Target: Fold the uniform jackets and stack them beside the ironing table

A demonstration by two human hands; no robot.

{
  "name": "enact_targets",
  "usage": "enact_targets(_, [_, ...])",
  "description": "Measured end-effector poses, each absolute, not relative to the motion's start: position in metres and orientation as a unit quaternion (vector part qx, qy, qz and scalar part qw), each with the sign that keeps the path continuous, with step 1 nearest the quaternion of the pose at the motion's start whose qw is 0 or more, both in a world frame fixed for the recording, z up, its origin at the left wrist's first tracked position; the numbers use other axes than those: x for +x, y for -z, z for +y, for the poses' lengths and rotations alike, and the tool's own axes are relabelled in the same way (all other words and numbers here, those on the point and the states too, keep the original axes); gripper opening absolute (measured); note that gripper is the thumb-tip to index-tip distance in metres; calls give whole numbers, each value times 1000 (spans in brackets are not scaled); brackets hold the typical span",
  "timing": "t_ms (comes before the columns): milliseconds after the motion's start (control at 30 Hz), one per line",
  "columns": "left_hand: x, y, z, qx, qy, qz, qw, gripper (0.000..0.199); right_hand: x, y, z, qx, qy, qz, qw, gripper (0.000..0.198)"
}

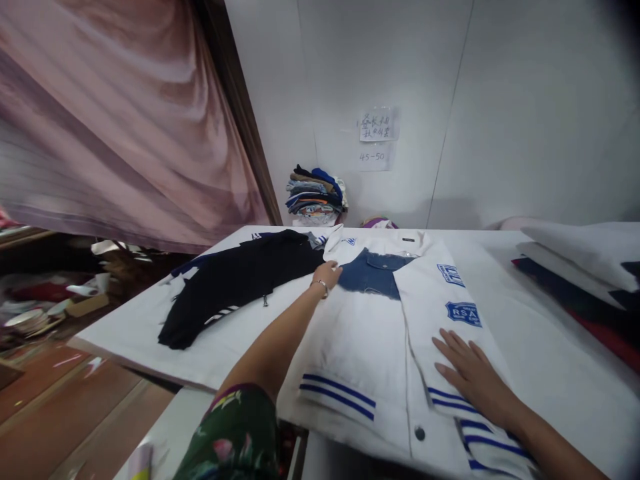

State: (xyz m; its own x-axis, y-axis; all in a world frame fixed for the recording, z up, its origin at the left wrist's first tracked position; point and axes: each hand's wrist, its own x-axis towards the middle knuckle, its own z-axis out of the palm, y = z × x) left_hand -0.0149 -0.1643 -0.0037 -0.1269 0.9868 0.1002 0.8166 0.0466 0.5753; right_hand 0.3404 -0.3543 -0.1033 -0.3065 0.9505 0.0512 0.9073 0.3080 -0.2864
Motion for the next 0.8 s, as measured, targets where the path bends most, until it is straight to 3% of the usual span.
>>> enact_targets(500, [-35, 23, -30, 585, -222, 777, 66, 57, 342, 102, -362, -562, -89, -816, 101, 62])
enact_targets(800, [-41, 30, 2, 595, -171, 785, 29, 37, 344, 105, -365, -580, -126, -800, 90, 68])
